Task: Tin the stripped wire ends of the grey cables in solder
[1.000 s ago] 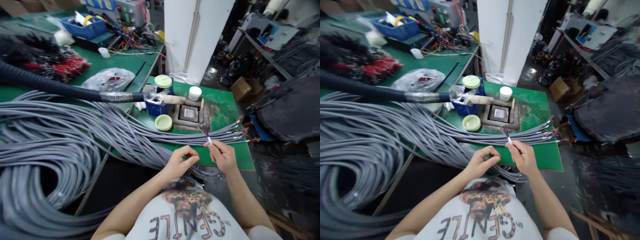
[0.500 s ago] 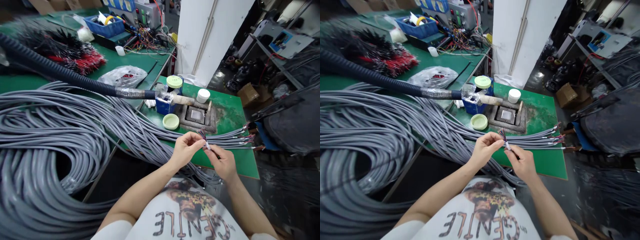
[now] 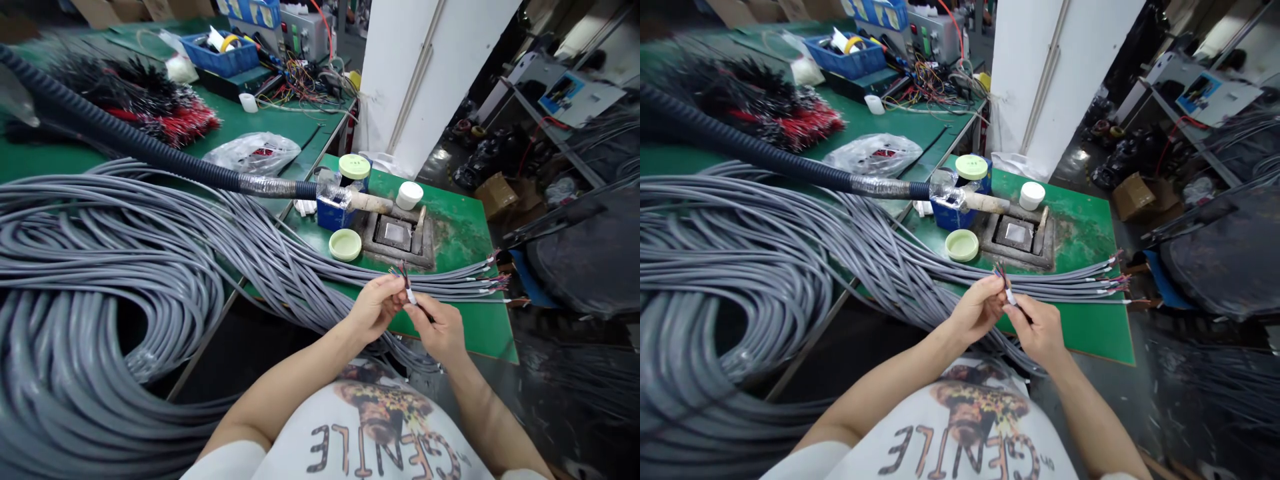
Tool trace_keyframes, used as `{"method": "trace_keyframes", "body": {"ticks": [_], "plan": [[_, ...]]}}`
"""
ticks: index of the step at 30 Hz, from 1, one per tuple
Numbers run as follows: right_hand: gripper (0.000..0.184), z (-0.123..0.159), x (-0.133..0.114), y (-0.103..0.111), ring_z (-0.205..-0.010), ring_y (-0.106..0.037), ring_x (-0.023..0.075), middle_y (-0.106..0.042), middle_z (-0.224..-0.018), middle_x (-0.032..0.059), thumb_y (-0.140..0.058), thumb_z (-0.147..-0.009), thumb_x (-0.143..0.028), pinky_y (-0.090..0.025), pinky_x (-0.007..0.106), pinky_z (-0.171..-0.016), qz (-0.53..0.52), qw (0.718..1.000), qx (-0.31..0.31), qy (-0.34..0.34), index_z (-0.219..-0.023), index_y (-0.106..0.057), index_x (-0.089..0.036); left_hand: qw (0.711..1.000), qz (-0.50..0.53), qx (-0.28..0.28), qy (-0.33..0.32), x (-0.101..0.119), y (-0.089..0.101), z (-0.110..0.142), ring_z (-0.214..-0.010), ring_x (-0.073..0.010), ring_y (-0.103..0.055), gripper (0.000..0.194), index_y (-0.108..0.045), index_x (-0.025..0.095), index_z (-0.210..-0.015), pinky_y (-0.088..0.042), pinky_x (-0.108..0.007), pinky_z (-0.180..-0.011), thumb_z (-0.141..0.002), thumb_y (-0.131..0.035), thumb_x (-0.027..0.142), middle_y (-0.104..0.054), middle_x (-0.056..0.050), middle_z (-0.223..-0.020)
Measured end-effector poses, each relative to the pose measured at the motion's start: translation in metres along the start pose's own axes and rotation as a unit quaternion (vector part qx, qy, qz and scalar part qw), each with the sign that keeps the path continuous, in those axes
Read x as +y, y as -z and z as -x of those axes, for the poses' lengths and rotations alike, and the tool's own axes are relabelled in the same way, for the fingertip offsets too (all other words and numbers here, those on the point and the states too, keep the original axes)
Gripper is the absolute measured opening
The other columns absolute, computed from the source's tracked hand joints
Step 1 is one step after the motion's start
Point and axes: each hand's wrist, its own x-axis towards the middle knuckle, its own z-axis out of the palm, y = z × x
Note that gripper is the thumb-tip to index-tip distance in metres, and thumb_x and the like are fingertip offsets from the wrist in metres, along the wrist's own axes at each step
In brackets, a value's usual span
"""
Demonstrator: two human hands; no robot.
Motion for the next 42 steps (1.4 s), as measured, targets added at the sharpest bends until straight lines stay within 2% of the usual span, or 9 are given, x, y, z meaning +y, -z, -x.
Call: {"method": "trace_keyframes", "body": {"ticks": [5,12,23,27,29,31,35,38,42], "plan": [[0.021,0.000,0.003,-0.002,-0.071,-0.067,0.0158,-0.074,-0.085,0.0020,-0.051,-0.092,-0.030,-0.048,0.024,-0.065,0.012,1.000,-0.001,0.005,-0.103,-0.068,-0.024,0.999,0.025,-0.012,0.024,-0.005,0.000,-0.001,-0.047,-0.0046,-0.040,0.034,-0.053,0.015,-0.063,-0.031,-0.017,-0.046,-0.061,-0.080,0.036,-0.041,0.007,-0.051],[0.021,-0.004,0.000,-0.005,-0.070,-0.068,0.0178,-0.074,-0.082,0.0024,-0.051,-0.091,-0.033,-0.048,0.025,-0.062,0.051,0.999,0.013,-0.014,-0.098,-0.069,-0.024,0.973,-0.096,0.097,-0.186,0.003,0.004,0.007,-0.044,-0.0031,-0.036,0.027,-0.057,0.016,-0.071,-0.028,-0.019,-0.046,-0.067,-0.078,0.033,-0.045,0.008,-0.052],[0.022,-0.009,-0.005,-0.011,-0.069,-0.066,0.0175,-0.073,-0.086,0.0041,-0.050,-0.092,-0.032,-0.045,0.027,-0.064,0.055,0.998,-0.013,0.002,-0.098,-0.069,-0.023,0.965,-0.127,0.108,-0.204,0.015,-0.001,0.003,-0.048,-0.0027,-0.042,0.022,-0.066,0.015,-0.074,-0.035,-0.017,-0.048,-0.065,-0.080,0.030,-0.057,0.004,-0.061],[0.023,-0.011,-0.008,-0.010,-0.057,-0.059,0.0135,-0.067,-0.067,0.0009,-0.052,-0.090,-0.036,-0.043,0.024,-0.056,-0.047,0.996,-0.030,-0.077,-0.095,-0.069,-0.021,0.953,-0.150,0.117,-0.236,0.013,0.001,0.005,-0.051,-0.0049,-0.047,0.017,-0.069,0.016,-0.072,-0.041,-0.020,-0.054,-0.067,-0.078,0.030,-0.061,0.003,-0.064],[0.027,-0.015,-0.009,-0.009,-0.043,-0.049,0.0104,-0.057,-0.053,-0.0036,-0.053,-0.090,-0.041,-0.038,0.022,-0.046,-0.176,0.970,-0.076,-0.150,-0.099,-0.066,-0.019,0.933,-0.184,0.125,-0.282,0.010,0.003,0.009,-0.055,-0.0077,-0.051,0.014,-0.070,0.018,-0.072,-0.043,-0.021,-0.056,-0.070,-0.076,0.030,-0.062,0.001,-0.065],[0.031,-0.021,-0.010,-0.009,-0.035,-0.040,0.0085,-0.050,-0.045,-0.0069,-0.054,-0.089,-0.044,-0.032,0.021,-0.039,-0.315,0.917,-0.138,-0.204,-0.103,-0.063,-0.018,0.898,-0.243,0.125,-0.344,0.007,0.007,0.013,-0.059,-0.0100,-0.053,0.010,-0.071,0.019,-0.072,-0.044,-0.023,-0.058,-0.072,-0.074,0.028,-0.063,0.000,-0.065],[0.027,-0.034,-0.014,-0.013,-0.028,-0.032,0.0070,-0.042,-0.034,-0.0083,-0.057,-0.087,-0.042,-0.024,0.021,-0.035,-0.471,0.841,-0.156,-0.216,-0.080,-0.062,-0.017,0.839,-0.313,0.098,-0.434,0.000,0.016,0.020,-0.054,-0.0084,-0.047,0.005,-0.074,0.020,-0.077,-0.040,-0.023,-0.056,-0.072,-0.075,0.021,-0.057,0.002,-0.060],[0.020,-0.042,-0.015,-0.020,-0.029,-0.034,0.0076,-0.042,-0.034,-0.0082,-0.062,-0.083,-0.037,-0.025,0.022,-0.037,-0.488,0.842,-0.094,-0.209,-0.082,-0.066,-0.017,0.862,-0.276,0.092,-0.415,-0.002,0.018,0.020,-0.055,-0.0082,-0.046,0.006,-0.074,0.019,-0.077,-0.039,-0.023,-0.056,-0.071,-0.076,0.022,-0.055,0.002,-0.059],[0.013,-0.047,-0.014,-0.027,-0.048,-0.048,0.0100,-0.056,-0.055,-0.0034,-0.067,-0.078,-0.028,-0.037,0.024,-0.048,-0.409,0.900,-0.002,-0.149,-0.088,-0.072,-0.020,0.944,-0.113,0.095,-0.294,0.001,0.017,0.017,-0.049,-0.0051,-0.041,0.016,-0.069,0.018,-0.073,-0.033,-0.019,-0.049,-0.070,-0.077,0.030,-0.055,0.004,-0.059]]}}
